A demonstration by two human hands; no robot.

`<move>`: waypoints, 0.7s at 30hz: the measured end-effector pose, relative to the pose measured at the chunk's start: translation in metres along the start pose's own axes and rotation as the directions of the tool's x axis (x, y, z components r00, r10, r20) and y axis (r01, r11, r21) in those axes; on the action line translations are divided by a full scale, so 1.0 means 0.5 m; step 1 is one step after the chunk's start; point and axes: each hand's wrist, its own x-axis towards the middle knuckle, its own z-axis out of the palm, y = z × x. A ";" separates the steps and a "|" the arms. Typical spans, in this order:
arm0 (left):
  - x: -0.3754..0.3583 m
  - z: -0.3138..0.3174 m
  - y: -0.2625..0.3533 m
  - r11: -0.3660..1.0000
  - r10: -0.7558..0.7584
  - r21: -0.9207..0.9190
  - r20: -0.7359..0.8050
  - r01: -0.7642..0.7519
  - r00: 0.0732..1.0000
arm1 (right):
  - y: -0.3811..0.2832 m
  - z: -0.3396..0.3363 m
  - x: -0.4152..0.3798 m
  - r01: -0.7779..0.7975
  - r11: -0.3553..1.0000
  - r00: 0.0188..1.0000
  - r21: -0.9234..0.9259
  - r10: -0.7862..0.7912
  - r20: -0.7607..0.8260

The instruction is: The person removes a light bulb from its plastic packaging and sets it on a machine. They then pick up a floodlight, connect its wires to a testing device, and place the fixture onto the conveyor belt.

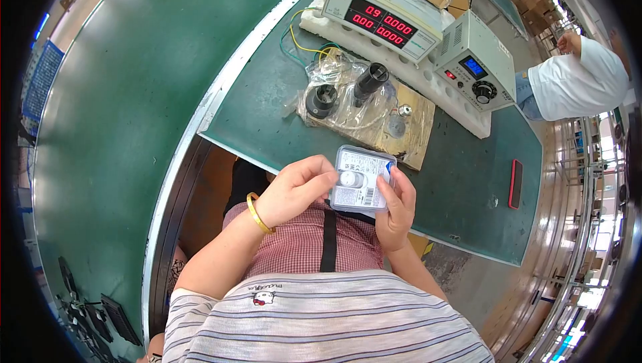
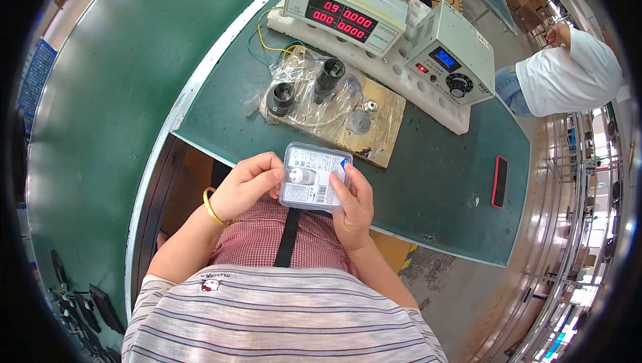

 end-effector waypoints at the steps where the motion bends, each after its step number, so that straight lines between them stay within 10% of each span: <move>1: 0.000 -0.002 -0.005 0.999 0.012 0.044 -0.003 -0.011 1.000 | 0.002 -0.001 0.000 0.017 1.000 1.000 -0.010 -0.017 0.004; 8: -0.002 -0.021 -0.015 0.985 0.046 -0.165 -0.065 -0.057 0.997 | -0.019 -0.021 0.031 -0.091 0.981 0.990 0.172 0.108 -0.091; 16: -0.006 -0.034 -0.032 0.989 0.090 -0.110 -0.110 -0.102 0.990 | -0.020 -0.025 0.040 -0.496 0.690 0.860 0.526 0.472 0.192; 21: -0.015 -0.035 -0.017 0.993 0.069 -0.091 -0.070 -0.075 0.995 | -0.008 -0.015 0.042 -0.299 0.890 0.949 0.345 0.314 0.012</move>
